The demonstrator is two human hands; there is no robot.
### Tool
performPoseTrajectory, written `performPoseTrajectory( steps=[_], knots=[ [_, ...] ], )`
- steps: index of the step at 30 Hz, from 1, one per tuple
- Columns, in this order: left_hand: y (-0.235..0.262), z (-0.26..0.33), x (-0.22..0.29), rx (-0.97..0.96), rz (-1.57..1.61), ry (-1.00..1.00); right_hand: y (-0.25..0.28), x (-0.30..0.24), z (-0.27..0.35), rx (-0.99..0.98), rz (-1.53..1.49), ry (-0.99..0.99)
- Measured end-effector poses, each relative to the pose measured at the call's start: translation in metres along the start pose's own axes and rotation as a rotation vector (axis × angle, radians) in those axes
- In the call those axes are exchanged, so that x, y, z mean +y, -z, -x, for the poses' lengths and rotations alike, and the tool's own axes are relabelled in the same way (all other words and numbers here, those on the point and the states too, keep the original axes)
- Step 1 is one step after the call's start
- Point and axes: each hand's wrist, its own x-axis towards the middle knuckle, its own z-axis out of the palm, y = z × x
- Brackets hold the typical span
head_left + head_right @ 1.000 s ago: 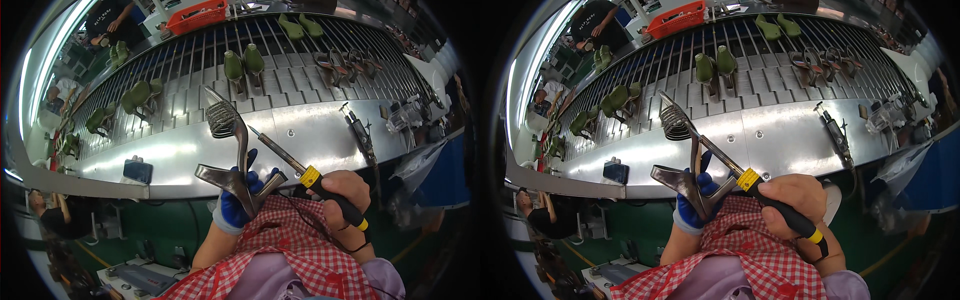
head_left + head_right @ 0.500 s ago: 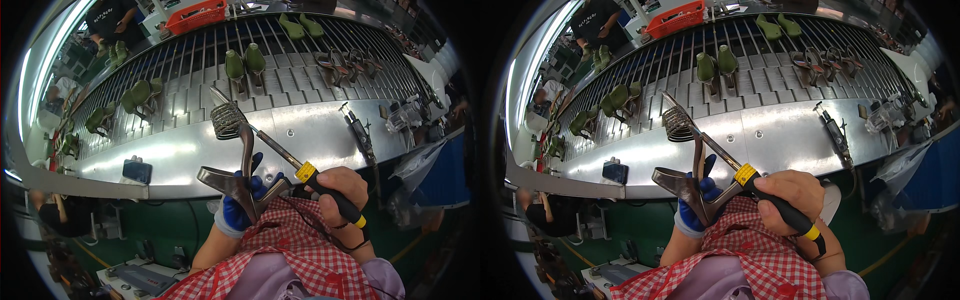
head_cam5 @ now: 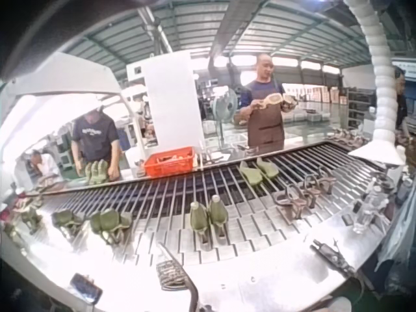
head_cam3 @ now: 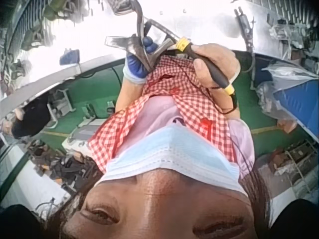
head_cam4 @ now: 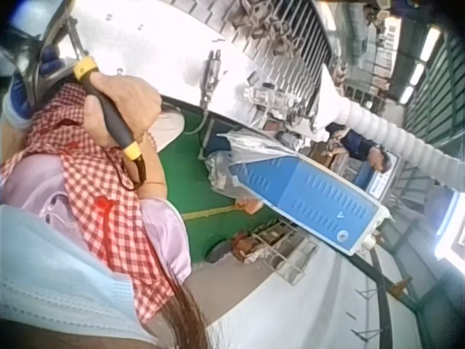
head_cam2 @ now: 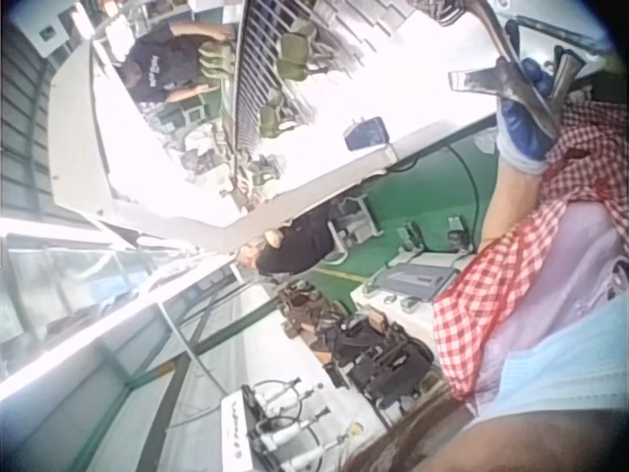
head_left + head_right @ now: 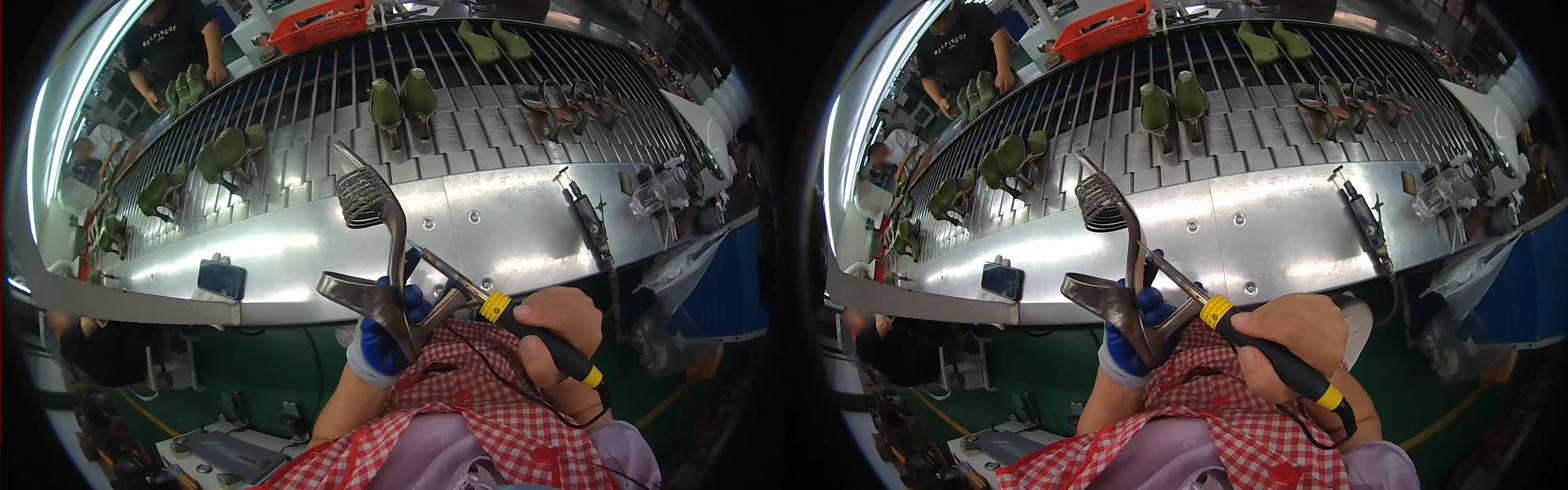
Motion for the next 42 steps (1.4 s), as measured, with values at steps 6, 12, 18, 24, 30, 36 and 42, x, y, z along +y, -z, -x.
performPoseTrajectory(
  steps=[6,12,18,24,30,36,42],
  knots=[
    [-0.004,0.001,-0.001,0.048,-0.13,-0.022,-0.008,-0.002,-0.003,0.083,0.03,-0.025],
    [-0.006,0.005,0.001,0.024,-0.059,-0.007,-0.012,-0.003,-0.007,0.085,0.019,-0.016],
    [0.001,0.003,0.005,-0.115,-0.037,-0.016,-0.014,-0.008,-0.005,0.055,0.024,-0.03],
    [0.0,-0.001,0.016,0.022,-0.266,-0.182,-0.013,-0.02,-0.013,-0.099,0.032,0.031],
    [0.0,0.002,0.029,0.003,-0.297,-0.244,-0.013,-0.024,-0.01,-0.215,-0.159,0.024],
    [0.02,-0.002,0.055,-0.096,-0.306,-0.189,-0.006,-0.005,0.004,-0.05,-0.011,-0.023],
    [-0.008,0.005,0.05,0.154,-0.384,-0.343,-0.037,0.069,0.032,-0.305,0.297,-0.242]
  ],
)
